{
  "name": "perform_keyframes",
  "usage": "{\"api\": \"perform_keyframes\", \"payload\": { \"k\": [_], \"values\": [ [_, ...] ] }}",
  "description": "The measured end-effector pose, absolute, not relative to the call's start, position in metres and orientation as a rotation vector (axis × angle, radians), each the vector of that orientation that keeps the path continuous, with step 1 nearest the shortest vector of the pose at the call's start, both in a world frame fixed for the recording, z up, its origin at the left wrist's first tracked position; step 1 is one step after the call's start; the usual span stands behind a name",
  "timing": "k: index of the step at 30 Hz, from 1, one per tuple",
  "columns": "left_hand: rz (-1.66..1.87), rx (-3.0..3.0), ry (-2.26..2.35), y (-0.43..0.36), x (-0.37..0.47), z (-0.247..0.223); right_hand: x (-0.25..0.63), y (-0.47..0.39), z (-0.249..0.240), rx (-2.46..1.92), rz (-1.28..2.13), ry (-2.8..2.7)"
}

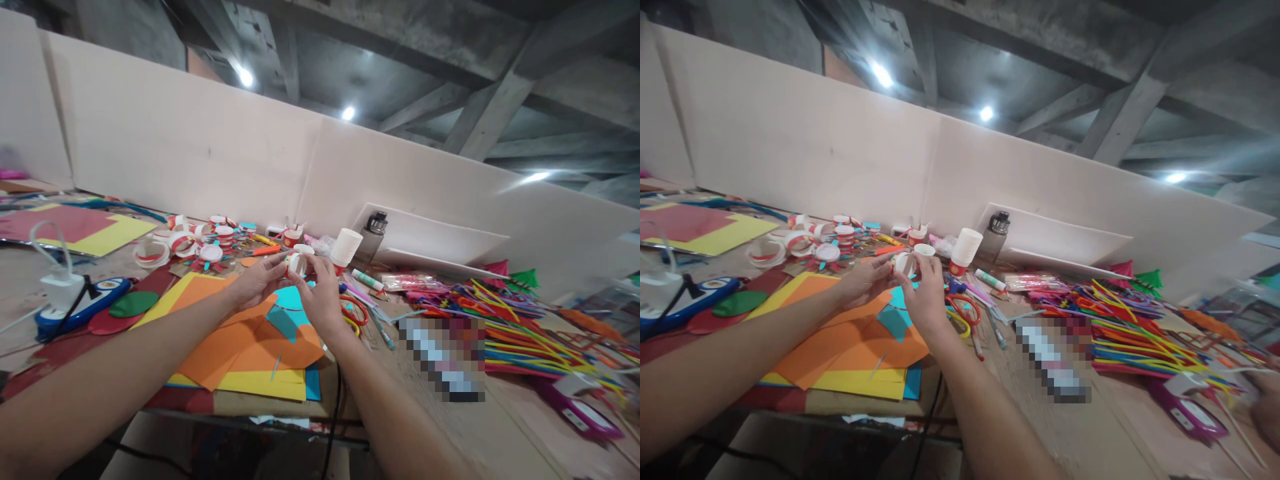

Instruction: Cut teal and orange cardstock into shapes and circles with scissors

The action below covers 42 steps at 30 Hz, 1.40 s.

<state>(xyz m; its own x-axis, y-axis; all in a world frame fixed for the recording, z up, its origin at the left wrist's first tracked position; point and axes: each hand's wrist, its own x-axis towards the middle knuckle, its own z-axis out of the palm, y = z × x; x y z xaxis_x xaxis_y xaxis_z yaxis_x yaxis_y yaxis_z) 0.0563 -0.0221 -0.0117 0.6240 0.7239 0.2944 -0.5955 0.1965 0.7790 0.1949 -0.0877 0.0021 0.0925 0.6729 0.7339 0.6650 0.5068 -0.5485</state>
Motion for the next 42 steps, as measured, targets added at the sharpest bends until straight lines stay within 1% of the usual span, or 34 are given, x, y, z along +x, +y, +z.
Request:
{"api": "perform_keyframes", "payload": {
  "k": [18, 25, 28, 31, 34, 42],
  "values": [
    [0.936, 1.076, 0.127, -0.02, 0.056, -0.015, 0.192, -0.091, 0.005, -1.231, -0.019, -1.602],
    [0.854, 1.075, 0.104, -0.026, 0.057, -0.014, 0.194, -0.088, -0.001, -1.256, -0.241, -1.64],
    [0.881, 1.08, 0.12, -0.031, 0.059, -0.011, 0.193, -0.088, -0.003, -1.237, -0.3, -1.698],
    [0.93, 1.064, 0.145, -0.033, 0.059, -0.008, 0.192, -0.089, -0.003, -1.169, -0.214, -1.687],
    [0.951, 0.99, 0.131, -0.03, 0.057, -0.006, 0.194, -0.087, -0.003, -1.124, -0.075, -1.563],
    [0.983, 0.903, 0.203, -0.021, 0.056, -0.011, 0.189, -0.084, -0.006, -1.23, 0.216, -1.469]
  ]
}}
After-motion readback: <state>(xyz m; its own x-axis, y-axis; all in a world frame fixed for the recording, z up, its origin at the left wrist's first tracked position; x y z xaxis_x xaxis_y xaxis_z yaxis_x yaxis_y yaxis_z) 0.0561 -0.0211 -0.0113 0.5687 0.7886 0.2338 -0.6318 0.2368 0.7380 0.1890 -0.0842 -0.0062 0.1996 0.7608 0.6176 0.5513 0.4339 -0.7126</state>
